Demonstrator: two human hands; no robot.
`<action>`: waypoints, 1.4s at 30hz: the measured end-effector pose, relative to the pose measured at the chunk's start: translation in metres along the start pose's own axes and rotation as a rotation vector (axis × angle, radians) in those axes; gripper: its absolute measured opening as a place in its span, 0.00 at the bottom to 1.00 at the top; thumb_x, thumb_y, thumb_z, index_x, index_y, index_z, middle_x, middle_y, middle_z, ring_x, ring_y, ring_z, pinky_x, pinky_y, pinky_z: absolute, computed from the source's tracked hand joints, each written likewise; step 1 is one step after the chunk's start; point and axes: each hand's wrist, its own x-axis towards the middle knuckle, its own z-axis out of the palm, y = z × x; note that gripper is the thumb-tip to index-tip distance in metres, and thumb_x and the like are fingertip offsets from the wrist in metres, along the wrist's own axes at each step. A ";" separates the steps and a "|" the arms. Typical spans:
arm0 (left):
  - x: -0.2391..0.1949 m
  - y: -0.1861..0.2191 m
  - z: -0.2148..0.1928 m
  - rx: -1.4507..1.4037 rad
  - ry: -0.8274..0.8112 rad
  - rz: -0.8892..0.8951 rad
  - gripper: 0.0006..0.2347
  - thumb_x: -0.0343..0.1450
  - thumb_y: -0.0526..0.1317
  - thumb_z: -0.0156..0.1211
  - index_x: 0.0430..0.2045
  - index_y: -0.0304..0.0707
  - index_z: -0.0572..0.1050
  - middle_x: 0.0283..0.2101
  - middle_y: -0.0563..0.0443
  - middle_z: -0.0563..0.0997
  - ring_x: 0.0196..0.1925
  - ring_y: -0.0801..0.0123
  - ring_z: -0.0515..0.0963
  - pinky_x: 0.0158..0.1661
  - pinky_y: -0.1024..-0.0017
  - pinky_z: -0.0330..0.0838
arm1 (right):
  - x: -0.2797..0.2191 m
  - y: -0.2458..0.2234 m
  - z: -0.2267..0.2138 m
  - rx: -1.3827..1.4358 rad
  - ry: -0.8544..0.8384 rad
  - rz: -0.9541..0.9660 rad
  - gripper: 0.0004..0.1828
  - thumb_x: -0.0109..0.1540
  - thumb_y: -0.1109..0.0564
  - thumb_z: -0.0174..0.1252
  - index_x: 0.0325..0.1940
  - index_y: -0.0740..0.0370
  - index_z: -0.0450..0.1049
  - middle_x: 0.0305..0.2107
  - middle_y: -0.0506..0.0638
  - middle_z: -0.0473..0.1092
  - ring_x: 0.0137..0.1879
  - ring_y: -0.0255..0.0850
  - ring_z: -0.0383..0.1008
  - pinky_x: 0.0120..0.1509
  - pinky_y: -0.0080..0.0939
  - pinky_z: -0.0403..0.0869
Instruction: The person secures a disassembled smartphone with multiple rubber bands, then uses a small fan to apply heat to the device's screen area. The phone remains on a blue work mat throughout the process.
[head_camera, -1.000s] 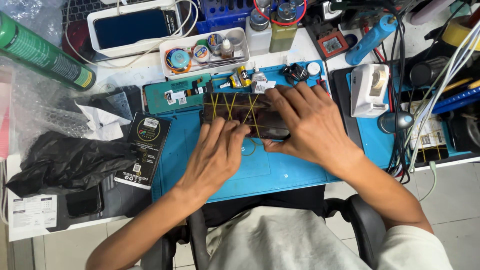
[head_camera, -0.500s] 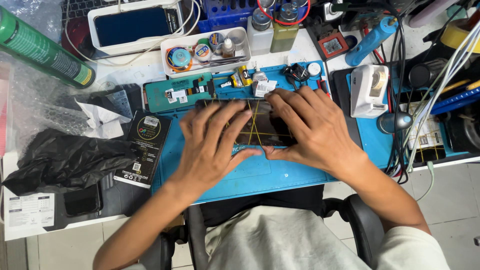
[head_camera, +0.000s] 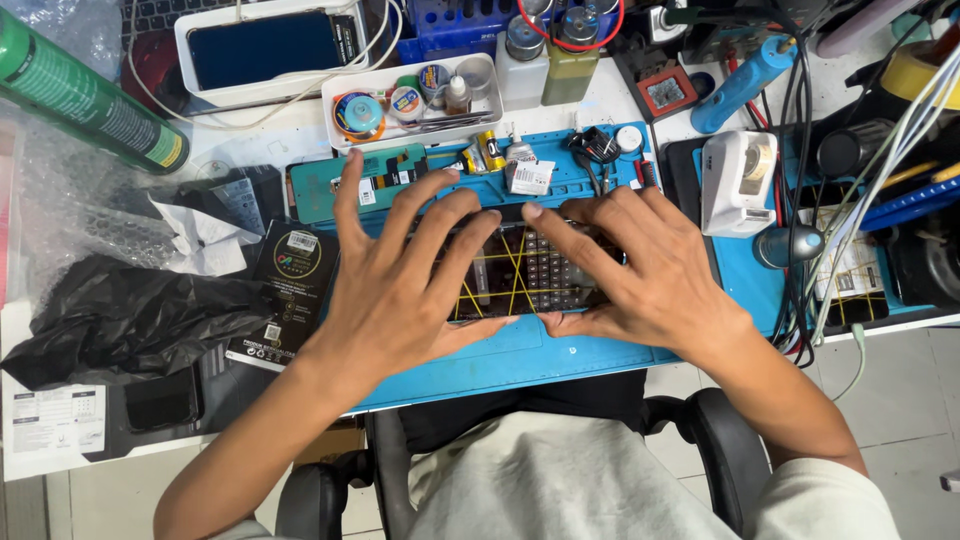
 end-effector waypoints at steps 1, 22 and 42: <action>-0.001 0.002 -0.001 0.020 0.007 -0.008 0.35 0.59 0.60 0.75 0.52 0.31 0.75 0.56 0.43 0.73 0.67 0.53 0.67 0.66 0.22 0.39 | 0.000 -0.001 0.000 0.009 -0.001 0.000 0.44 0.56 0.27 0.64 0.64 0.61 0.73 0.40 0.52 0.70 0.41 0.47 0.68 0.42 0.47 0.67; -0.017 -0.006 -0.014 -0.088 -0.049 -0.025 0.38 0.57 0.53 0.78 0.62 0.41 0.69 0.55 0.48 0.72 0.61 0.59 0.71 0.70 0.34 0.43 | -0.015 0.007 -0.001 -0.021 0.095 -0.100 0.37 0.58 0.34 0.71 0.59 0.64 0.74 0.42 0.54 0.72 0.40 0.47 0.69 0.42 0.45 0.67; -0.013 -0.004 -0.009 -0.084 0.018 0.071 0.35 0.58 0.49 0.80 0.62 0.57 0.69 0.58 0.52 0.68 0.64 0.58 0.70 0.69 0.25 0.42 | -0.017 0.003 -0.001 -0.067 0.164 -0.165 0.32 0.58 0.39 0.74 0.55 0.64 0.77 0.41 0.55 0.73 0.40 0.48 0.73 0.47 0.47 0.72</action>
